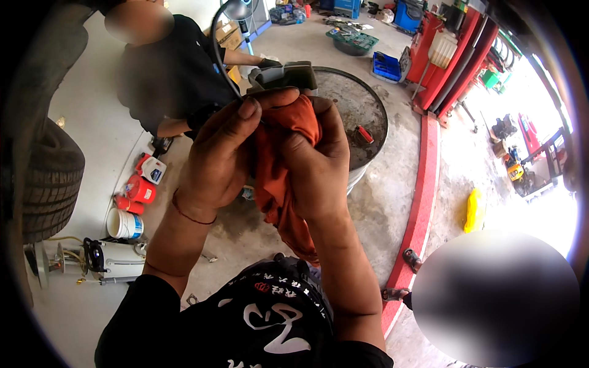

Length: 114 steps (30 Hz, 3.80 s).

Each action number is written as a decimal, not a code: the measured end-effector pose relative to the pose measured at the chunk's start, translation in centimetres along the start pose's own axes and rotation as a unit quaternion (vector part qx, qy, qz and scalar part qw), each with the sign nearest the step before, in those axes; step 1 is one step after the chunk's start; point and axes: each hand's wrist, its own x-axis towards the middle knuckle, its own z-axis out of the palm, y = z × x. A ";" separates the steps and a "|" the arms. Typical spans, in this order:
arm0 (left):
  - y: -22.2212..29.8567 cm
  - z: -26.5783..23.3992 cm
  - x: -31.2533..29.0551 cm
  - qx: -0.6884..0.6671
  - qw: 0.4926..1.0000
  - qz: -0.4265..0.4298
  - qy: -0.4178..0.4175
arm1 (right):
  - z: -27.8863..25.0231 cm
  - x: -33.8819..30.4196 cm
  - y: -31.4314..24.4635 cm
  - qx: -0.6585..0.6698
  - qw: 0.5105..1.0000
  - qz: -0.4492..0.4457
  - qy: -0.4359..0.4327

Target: The person strips the insulation from a red wire using a red-handled tool and then connects the wire to a black cable. The person wipes the connection area with a red cloth and continues to manipulate the wires, likely preparing them for installation or testing.

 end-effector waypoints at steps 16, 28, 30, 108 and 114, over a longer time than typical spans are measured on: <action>-0.9 0.4 -0.4 -0.064 0.997 -0.010 0.032 | -0.8 -0.9 -0.5 0.064 0.993 0.084 0.057; -0.1 0.1 0.2 0.011 0.999 -0.040 0.016 | -1.0 -0.8 -0.1 0.062 0.997 0.045 -0.027; 0.0 -0.2 0.2 -0.007 0.999 -0.036 0.022 | -0.8 -0.7 0.0 0.086 0.994 0.065 -0.031; -8.4 -2.3 -14.1 0.309 0.940 -0.130 0.070 | -1.0 -0.9 0.4 -0.231 0.967 0.096 -0.043; -6.5 -3.2 -11.7 0.330 0.936 0.009 0.125 | -2.4 -1.2 -0.2 -0.102 0.973 0.176 -0.110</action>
